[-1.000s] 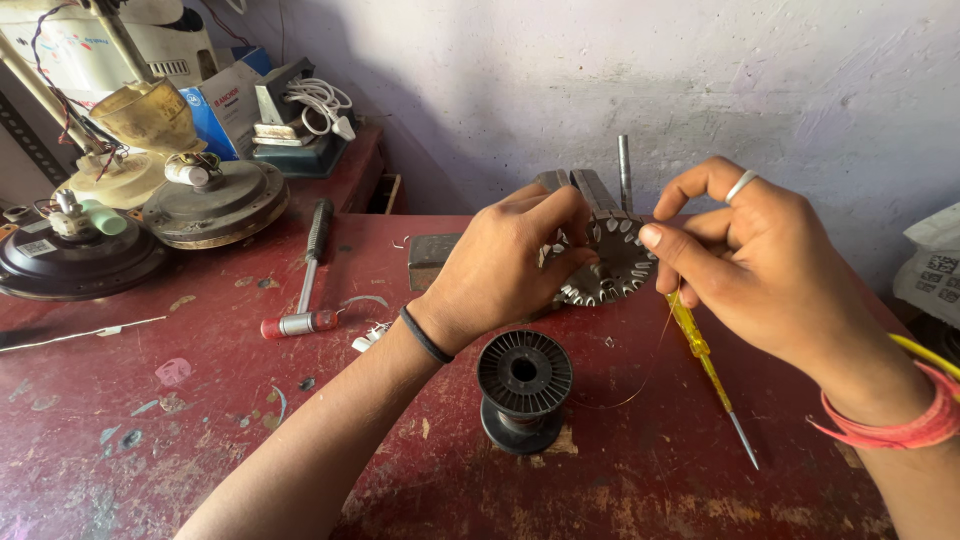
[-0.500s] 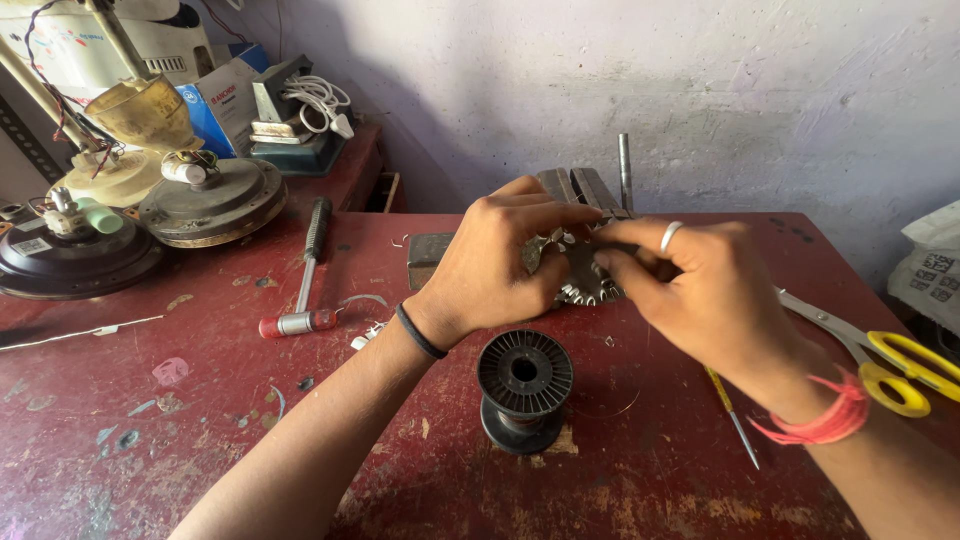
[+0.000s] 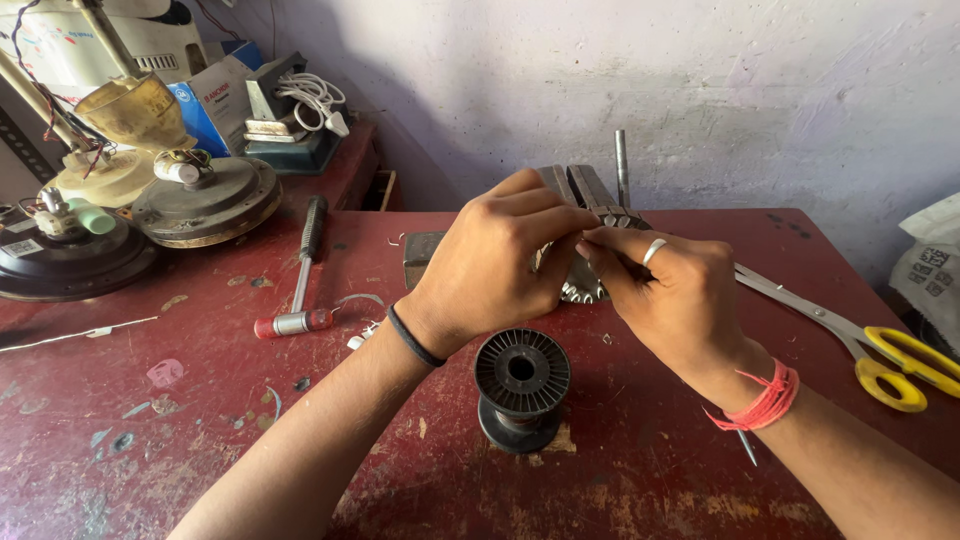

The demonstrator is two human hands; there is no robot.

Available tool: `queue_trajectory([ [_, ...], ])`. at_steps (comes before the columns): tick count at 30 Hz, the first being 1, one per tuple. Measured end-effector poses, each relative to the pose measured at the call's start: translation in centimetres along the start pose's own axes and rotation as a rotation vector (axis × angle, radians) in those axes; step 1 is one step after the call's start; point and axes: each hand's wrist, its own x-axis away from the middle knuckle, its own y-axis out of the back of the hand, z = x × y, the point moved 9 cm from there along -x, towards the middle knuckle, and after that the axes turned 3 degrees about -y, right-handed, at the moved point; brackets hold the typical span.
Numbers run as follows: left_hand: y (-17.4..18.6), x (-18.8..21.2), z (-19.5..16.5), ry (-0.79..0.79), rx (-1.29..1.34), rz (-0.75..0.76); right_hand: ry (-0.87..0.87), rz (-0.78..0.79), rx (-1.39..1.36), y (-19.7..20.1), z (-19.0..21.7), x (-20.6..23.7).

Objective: The person winds copper wire around the slots of a motor armature held in a bench vise. They use a yellow-handled screwdriver to guide and pack the wire into the slots, then trim excess wire with scissors. The process is repeated for multiple slots.

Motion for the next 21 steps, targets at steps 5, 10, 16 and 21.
queue_trajectory([
  [5, 0.1, 0.4, 1.4, 0.055, -0.011, -0.090, -0.074, 0.009, 0.034, -0.1, -0.5, 0.0],
  [10, -0.2, 1.3, 2.7, 0.140, -0.023, -0.186, -0.104, 0.032, 0.030, -0.3, -0.6, 0.0],
  [16, -0.7, 1.5, 2.4, 0.098, -0.028, -0.127, -0.105, 0.040, 0.036, -0.4, -0.7, 0.0],
  [21, -0.7, 1.4, 1.7, 0.041, -0.072, -0.081, -0.105, 0.055, 0.039, -0.4, -0.5, -0.1],
])
